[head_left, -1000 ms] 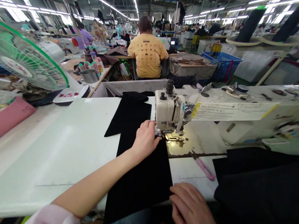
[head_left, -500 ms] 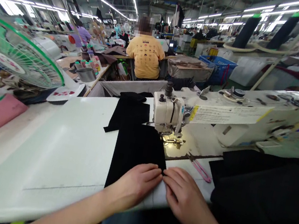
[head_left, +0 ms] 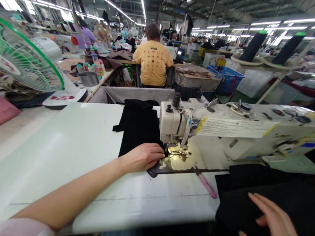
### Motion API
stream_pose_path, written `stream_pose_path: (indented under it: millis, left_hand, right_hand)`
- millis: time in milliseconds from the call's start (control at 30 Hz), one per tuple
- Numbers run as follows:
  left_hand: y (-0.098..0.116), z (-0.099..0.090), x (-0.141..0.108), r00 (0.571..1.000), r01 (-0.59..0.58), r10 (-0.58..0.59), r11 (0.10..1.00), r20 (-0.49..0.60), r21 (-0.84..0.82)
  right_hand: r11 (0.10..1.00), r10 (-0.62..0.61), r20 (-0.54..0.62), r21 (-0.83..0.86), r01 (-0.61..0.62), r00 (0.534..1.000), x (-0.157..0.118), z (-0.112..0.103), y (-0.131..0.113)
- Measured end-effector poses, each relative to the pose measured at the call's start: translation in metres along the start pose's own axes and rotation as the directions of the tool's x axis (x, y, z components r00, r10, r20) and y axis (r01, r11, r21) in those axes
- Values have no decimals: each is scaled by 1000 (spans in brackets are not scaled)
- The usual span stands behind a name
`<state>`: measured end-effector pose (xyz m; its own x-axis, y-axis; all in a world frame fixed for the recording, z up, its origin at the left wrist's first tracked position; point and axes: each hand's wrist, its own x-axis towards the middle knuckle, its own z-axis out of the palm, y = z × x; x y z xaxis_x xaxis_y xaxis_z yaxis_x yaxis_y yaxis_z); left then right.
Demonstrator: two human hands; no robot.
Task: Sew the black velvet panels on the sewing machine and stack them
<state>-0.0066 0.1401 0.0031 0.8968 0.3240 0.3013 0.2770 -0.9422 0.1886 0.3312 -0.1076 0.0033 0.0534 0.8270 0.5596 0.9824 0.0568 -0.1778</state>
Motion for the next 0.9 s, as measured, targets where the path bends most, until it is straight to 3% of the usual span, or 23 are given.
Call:
stream_pose_path:
  millis: [67, 167, 267, 333, 400, 467, 533, 600, 667, 733, 800, 833, 900]
  left_hand:
    - [-5, -3, 5, 999, 31, -31, 999, 21, 10]
    - [5, -2, 9, 980, 184, -193, 972, 47, 148]
    - [30, 4, 7, 901, 397, -434, 838, 18, 374]
    - [38, 4, 5, 858, 451, -514, 766, 14, 458]
    - [31, -1, 5, 847, 447, -531, 752, 42, 484]
    - [11, -10, 10, 820, 476, -570, 732, 56, 488]
    - [-14, -21, 18, 766, 545, -642, 679, 38, 493]
    - [-29, -32, 25, 701, 625, -713, 601, -20, 498]
    - [-25, -41, 29, 663, 657, -746, 549, -50, 516]
    - [-2, -45, 30, 637, 639, -770, 550, 30, 537]
    - [36, -47, 29, 643, 593, -741, 642, 194, 487]
    - [57, -48, 29, 684, 571, -685, 716, 249, 402]
    - [98, -52, 29, 854, 462, -474, 881, 214, 106]
  right_hand:
    - [992, -112, 88, -47, 117, 990, -7, 9, 17]
    - [966, -250, 75, -52, 254, 965, -11, 15, 27]
    - [930, -364, 83, -23, 367, 928, -8, 11, 23]
    - [947, -310, 97, -55, 317, 946, -7, 8, 14]
    - [964, -242, 104, -87, 251, 965, -8, 7, 5]
    - [968, -245, 89, -40, 250, 965, -9, 6, -2]
    - [971, -227, 46, 83, 223, 973, -11, 3, -4]
    - [971, -113, 29, 216, 104, 993, -10, -3, -3]
    - [961, 38, 89, 272, -61, 995, -4, -13, 1]
    - [960, 206, 33, 187, -209, 978, 7, -25, 4]
    - [945, 327, -191, 60, -322, 925, 21, -39, 0]
    - [946, 317, -277, 27, -322, 907, 29, -46, -5]
    - [987, 159, -258, 49, -151, 953, 45, -59, -23]
